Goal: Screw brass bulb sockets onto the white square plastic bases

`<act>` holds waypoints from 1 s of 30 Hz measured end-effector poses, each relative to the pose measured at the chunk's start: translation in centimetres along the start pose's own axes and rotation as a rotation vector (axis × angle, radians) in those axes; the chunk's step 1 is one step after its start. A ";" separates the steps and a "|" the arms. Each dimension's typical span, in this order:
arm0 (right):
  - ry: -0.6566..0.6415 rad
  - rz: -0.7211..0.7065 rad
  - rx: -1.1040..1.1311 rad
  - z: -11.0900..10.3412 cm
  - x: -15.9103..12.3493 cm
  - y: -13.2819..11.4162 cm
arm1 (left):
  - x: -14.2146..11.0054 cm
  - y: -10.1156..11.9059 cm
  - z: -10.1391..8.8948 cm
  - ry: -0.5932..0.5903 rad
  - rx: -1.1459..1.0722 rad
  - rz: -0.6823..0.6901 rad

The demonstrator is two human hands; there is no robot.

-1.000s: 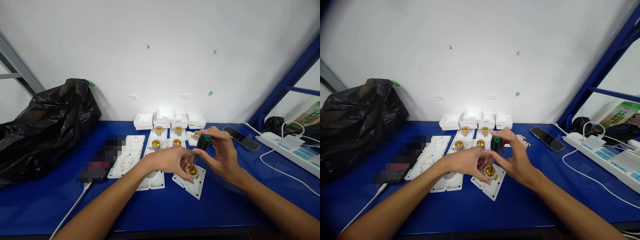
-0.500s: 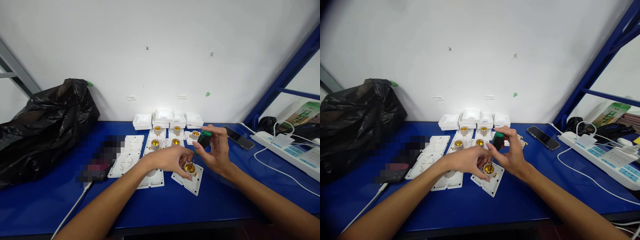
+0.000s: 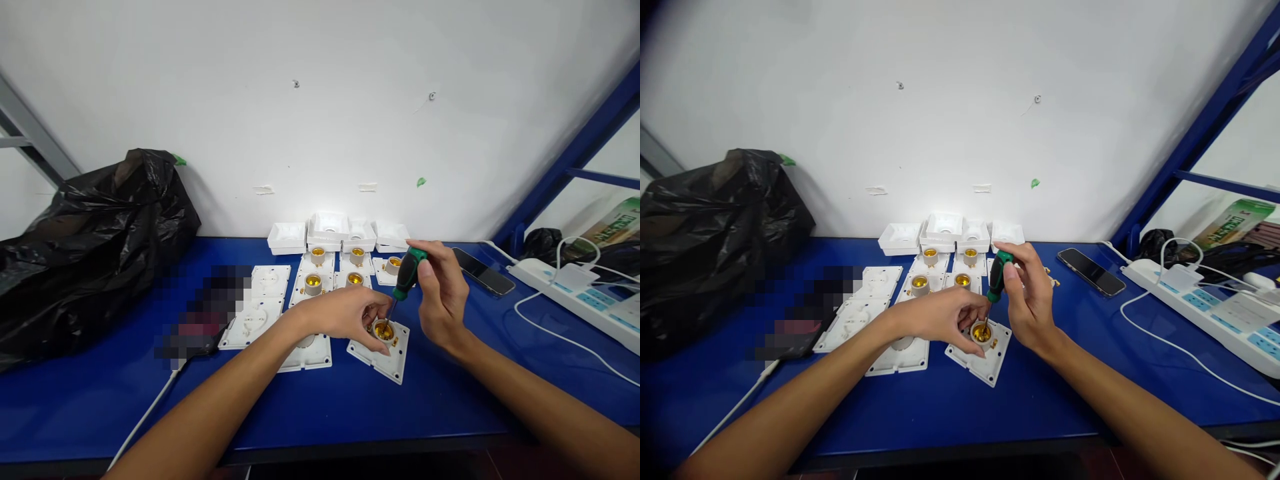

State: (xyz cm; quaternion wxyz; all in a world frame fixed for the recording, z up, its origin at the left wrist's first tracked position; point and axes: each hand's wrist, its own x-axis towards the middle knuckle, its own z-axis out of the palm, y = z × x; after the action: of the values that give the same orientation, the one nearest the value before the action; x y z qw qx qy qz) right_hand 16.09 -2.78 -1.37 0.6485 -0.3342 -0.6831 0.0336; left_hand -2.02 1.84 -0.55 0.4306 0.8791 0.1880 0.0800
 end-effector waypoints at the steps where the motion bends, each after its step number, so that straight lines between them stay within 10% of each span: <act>1: -0.001 -0.009 0.020 0.0 0.0 -0.1 | 0.0 0.0 0.0 0.000 -0.002 -0.002; 30: 0.016 -0.137 0.012 -0.3 -0.1 -0.1 | -0.3 0.3 -0.1 0.004 -0.029 -0.052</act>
State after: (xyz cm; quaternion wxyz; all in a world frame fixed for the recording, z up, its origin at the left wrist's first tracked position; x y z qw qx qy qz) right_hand 16.28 -3.00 -1.35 0.6569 -0.2830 -0.6988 -0.0096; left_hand -2.22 1.67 -0.25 0.4449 0.8674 0.2105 0.0734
